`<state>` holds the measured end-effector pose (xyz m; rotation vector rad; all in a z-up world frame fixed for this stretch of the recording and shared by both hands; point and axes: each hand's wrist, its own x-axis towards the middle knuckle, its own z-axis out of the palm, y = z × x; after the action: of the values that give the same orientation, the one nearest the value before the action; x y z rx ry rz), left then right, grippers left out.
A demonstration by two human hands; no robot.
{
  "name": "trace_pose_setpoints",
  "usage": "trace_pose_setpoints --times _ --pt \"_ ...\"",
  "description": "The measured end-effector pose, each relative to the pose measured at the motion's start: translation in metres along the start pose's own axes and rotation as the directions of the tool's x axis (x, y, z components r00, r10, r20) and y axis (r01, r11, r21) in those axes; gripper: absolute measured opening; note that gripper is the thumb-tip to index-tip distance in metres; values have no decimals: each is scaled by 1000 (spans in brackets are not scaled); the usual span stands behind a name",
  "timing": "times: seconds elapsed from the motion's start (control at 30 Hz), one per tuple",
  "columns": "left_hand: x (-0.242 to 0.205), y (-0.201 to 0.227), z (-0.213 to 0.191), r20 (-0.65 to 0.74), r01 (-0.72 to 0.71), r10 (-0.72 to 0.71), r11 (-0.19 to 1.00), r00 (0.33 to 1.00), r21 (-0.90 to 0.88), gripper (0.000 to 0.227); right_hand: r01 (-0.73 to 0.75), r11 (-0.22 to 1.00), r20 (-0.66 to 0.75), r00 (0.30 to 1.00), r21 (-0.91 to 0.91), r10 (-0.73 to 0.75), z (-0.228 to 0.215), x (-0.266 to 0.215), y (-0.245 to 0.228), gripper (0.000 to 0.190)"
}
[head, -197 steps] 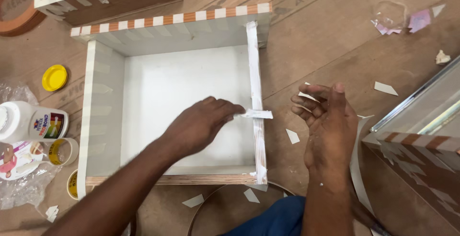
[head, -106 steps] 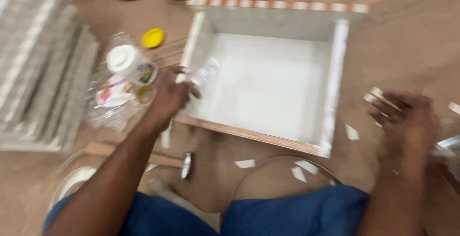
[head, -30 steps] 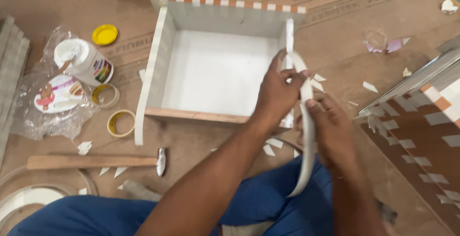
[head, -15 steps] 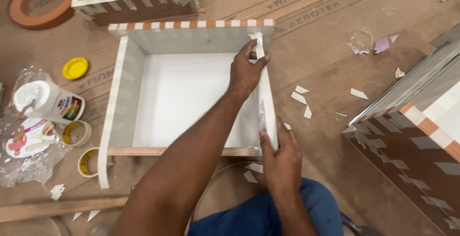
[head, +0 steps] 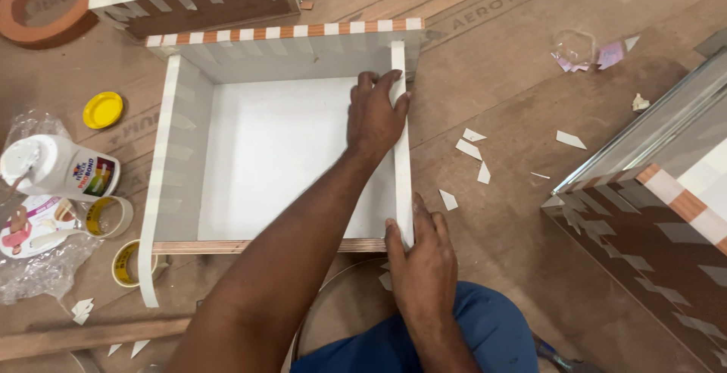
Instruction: The person applies glue to the edges of a wooden drawer using a brush, then attaches white edge banding strips to the sides. They use masking tape to secure the strips in place while the glue sets.
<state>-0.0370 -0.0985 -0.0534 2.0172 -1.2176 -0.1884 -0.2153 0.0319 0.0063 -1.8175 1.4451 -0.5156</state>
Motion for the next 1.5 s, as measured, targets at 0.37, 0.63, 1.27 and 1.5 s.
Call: trace_pose_setpoints --times 0.37,0.63,1.27,1.5 --pt "0 24 -7 232 155 -187 977 954 149 54 -27 993 34 999 -118 31 0 4 7 53" --pt "2 16 5 171 82 -116 978 978 194 56 -97 979 89 990 -179 114 0 8 6 52" --pt "6 7 24 71 36 -53 976 996 215 53 -75 984 56 995 -163 85 7 14 13 52" --pt "10 3 28 73 39 -57 973 996 229 52 -35 988 13 999 -147 37 8 12 14 49"
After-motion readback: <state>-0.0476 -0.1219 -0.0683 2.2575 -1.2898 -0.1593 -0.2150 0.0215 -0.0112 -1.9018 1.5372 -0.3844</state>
